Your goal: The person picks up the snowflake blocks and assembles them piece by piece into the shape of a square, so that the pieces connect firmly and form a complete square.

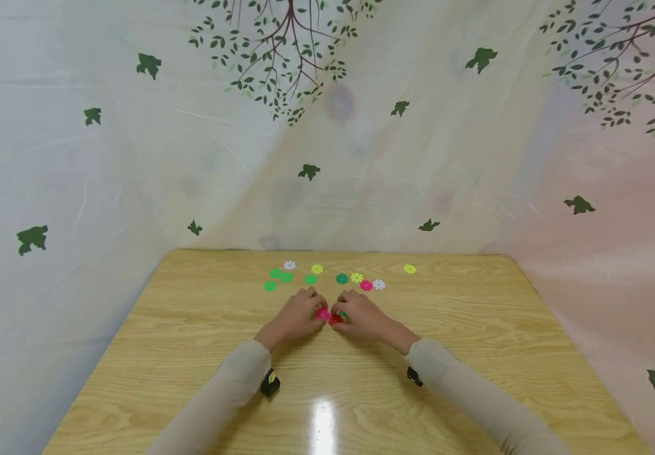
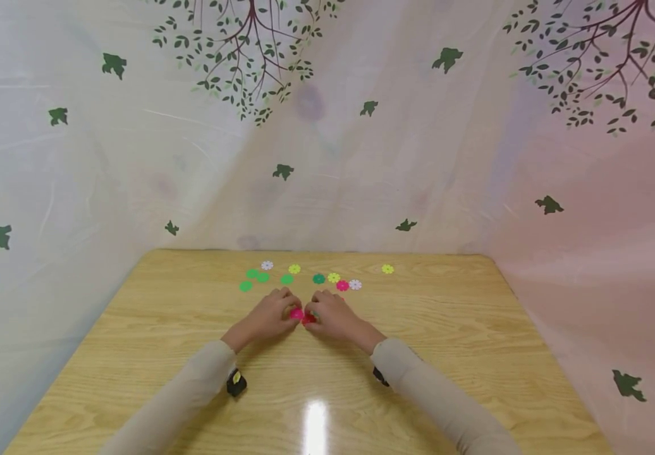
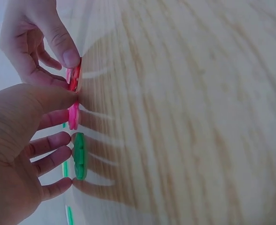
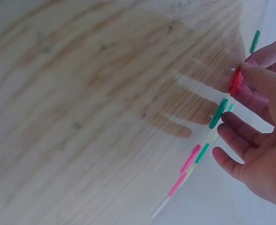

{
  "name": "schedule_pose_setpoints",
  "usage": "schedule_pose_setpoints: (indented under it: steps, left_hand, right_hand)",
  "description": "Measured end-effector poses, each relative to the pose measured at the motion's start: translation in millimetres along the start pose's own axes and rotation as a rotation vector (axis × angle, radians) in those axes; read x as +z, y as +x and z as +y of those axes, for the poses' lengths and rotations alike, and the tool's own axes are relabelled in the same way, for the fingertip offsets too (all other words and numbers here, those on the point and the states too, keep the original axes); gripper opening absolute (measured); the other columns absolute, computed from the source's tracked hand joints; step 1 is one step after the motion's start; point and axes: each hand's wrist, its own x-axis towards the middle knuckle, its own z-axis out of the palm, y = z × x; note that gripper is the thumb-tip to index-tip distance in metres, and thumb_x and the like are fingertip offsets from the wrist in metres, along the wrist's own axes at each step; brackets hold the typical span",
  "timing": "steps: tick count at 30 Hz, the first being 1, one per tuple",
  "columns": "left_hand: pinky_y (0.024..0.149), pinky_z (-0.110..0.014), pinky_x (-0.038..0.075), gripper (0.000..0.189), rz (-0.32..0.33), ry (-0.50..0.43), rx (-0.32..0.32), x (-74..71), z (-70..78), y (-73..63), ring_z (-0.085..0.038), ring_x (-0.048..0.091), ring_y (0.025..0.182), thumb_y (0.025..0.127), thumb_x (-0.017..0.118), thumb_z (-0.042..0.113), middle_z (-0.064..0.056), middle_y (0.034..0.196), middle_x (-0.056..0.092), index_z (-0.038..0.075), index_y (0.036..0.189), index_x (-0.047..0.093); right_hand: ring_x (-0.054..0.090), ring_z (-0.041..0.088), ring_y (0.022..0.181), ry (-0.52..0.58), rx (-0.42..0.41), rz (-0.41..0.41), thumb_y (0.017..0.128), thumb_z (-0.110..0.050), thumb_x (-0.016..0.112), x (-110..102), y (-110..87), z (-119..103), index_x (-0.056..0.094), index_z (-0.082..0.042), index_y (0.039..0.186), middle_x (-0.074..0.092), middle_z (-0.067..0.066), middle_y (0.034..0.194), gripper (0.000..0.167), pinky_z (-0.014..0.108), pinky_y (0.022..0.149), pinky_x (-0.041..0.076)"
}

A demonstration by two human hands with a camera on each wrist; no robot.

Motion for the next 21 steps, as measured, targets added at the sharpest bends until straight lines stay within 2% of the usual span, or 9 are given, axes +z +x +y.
schedule_pose_setpoints:
  steps: [5, 9, 12, 17, 21]
  left_hand:
    - [0.084, -0.044, 0.05, 0.018, 0.008, -0.044, -0.035, -0.8, -2.3, 1.1, -0.025, 0.053, 0.095, 0.094, 0.071, 0.019, -0.007, 0.103, 0.058, 0.007, 0.108, 0.067]
    - [0.08, -0.037, 0.051, 0.018, 0.017, -0.099, -0.063, -0.5, -5.7, 4.1, -0.019, 0.055, 0.087, 0.091, 0.074, 0.015, -0.004, 0.095, 0.061, 0.008, 0.106, 0.066]
    - [0.076, -0.032, 0.053, 0.018, 0.008, -0.156, -0.094, -0.5, -7.8, 6.4, -0.014, 0.059, 0.082, 0.091, 0.074, 0.012, -0.003, 0.091, 0.066, 0.009, 0.107, 0.065]
    - [0.073, -0.028, 0.053, 0.017, 0.0, -0.251, -0.136, -0.4, -11.3, 7.5, -0.012, 0.06, 0.079, 0.095, 0.071, 0.008, -0.001, 0.088, 0.068, 0.01, 0.11, 0.066]
    - [0.077, -0.03, 0.055, 0.018, 0.028, -0.315, -0.137, 0.3, -15.4, 7.4, -0.013, 0.064, 0.083, 0.094, 0.07, 0.005, -0.003, 0.091, 0.072, 0.009, 0.112, 0.07]
  right_hand:
    - [0.048, 0.015, 0.088, 0.074, 0.018, 0.012, 0.09, -0.021, 0.08, -2, -0.4, 0, 0.075, -0.008, 0.105, 0.063, 0.006, 0.1, 0.021, 0.025, 0.074, 0.043]
    - [0.049, 0.016, 0.088, 0.138, 0.06, -0.007, 0.087, -0.016, 0.082, -4, 1.2, 2, 0.074, -0.008, 0.102, 0.062, 0.005, 0.098, 0.019, 0.025, 0.074, 0.044]
    - [0.054, 0.016, 0.089, 0.19, 0.076, -0.028, 0.084, -0.01, 0.083, -5, 3.5, 5, 0.073, -0.007, 0.1, 0.065, 0.004, 0.096, 0.019, 0.026, 0.077, 0.049]
    - [0.063, 0.014, 0.088, 0.36, 0.115, -0.064, 0.085, 0.003, 0.077, -6, 6.2, 9, 0.071, -0.006, 0.098, 0.071, 0.003, 0.094, 0.017, 0.027, 0.08, 0.056]
    - [0.064, 0.012, 0.088, 0.466, 0.152, -0.077, 0.089, 0.004, 0.072, -8, 6.9, 12, 0.071, -0.005, 0.1, 0.072, 0.003, 0.094, 0.014, 0.025, 0.08, 0.056]
